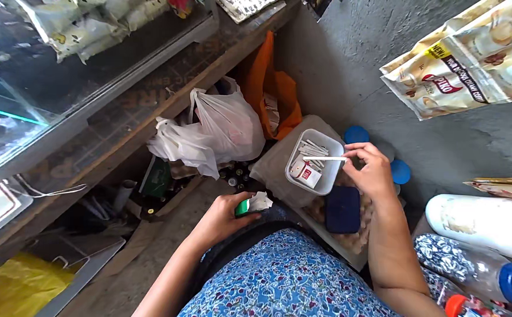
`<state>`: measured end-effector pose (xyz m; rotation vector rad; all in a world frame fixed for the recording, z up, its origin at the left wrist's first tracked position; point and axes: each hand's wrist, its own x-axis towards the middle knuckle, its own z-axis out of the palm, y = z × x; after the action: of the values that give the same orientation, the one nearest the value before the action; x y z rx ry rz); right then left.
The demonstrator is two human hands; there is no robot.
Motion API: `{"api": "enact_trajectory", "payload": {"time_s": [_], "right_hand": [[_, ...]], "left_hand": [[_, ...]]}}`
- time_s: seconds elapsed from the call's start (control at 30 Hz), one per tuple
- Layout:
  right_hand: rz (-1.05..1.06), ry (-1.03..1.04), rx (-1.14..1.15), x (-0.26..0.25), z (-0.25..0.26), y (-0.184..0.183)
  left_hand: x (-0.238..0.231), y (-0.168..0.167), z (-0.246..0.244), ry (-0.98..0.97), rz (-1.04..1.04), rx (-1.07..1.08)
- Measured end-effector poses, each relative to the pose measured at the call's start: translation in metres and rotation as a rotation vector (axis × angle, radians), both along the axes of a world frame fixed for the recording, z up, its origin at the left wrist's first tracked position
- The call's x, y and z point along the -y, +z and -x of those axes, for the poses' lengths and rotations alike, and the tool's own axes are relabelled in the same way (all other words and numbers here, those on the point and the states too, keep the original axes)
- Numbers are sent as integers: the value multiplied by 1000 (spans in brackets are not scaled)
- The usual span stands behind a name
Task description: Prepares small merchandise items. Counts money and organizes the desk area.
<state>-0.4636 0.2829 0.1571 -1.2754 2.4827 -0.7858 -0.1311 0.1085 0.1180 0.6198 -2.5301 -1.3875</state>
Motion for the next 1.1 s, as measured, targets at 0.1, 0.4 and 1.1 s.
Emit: {"api": "enact_trajectory", "payload": {"time_s": [0.1, 0.4, 1.1], "right_hand": [[-108, -130, 53, 6, 20, -34], [308, 295, 193, 24, -47, -23], [596, 874, -81, 46, -154, 32]], "left_hand": [[-6, -1, 2, 47, 9, -115], [-16, 6, 9, 164, 33, -407], [-28, 21, -39, 175, 205, -549]]}}
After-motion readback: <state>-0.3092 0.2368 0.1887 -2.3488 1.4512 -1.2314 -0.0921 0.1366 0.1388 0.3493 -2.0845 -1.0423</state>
